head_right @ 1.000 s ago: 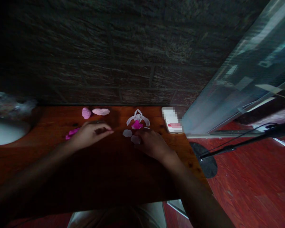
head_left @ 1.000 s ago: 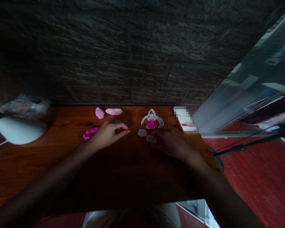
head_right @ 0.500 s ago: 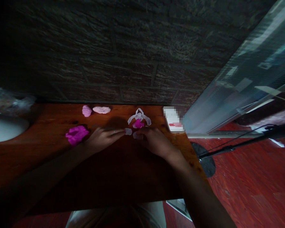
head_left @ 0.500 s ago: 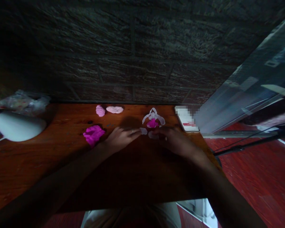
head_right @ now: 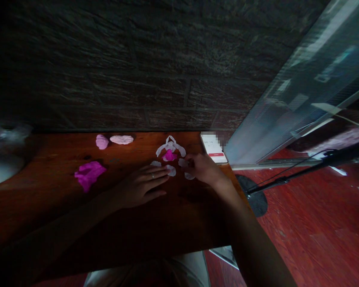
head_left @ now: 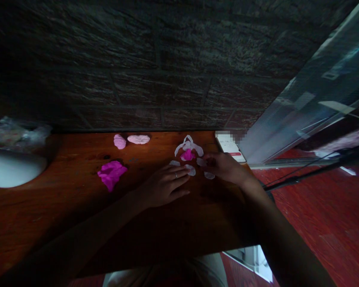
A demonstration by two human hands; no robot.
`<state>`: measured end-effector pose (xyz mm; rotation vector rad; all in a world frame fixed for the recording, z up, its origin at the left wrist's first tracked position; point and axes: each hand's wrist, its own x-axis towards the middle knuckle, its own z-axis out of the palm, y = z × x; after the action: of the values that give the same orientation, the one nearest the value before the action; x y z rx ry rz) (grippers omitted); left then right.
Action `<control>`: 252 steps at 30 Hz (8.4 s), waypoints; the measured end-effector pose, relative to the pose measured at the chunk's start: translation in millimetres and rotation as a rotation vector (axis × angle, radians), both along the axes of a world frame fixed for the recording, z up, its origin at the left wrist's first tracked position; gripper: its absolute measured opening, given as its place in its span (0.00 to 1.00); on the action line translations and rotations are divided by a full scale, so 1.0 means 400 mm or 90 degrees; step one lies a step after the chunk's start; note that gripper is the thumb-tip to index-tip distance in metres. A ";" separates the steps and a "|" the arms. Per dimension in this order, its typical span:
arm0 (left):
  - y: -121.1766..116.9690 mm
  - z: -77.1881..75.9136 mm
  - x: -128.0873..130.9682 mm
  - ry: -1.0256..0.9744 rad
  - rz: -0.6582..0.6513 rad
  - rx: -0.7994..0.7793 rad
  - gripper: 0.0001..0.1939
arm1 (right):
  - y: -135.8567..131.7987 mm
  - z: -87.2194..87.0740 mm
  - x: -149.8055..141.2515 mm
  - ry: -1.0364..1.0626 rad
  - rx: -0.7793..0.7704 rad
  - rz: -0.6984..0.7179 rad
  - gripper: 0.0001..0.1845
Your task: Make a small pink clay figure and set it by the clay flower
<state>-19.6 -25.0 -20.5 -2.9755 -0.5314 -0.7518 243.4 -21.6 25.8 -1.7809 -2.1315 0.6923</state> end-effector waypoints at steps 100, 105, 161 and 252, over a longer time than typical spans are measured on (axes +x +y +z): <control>0.176 0.057 -0.012 -0.102 0.278 -0.384 0.15 | 0.060 -0.053 -0.035 -0.037 0.117 -0.191 0.09; 0.176 0.046 -0.005 -0.098 0.278 -0.360 0.11 | 0.062 -0.060 -0.034 -0.042 0.126 -0.201 0.09; 0.162 0.028 0.002 -0.113 0.339 -0.335 0.10 | 0.067 -0.070 -0.033 -0.024 0.198 -0.170 0.12; -0.033 0.105 -0.122 -0.052 0.219 -0.364 0.24 | -0.090 -0.029 -0.259 0.440 0.164 0.100 0.14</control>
<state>-68.2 -38.4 21.5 -3.1909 -1.4361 -0.7949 140.0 -57.5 14.4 -1.0398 -1.7810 0.8672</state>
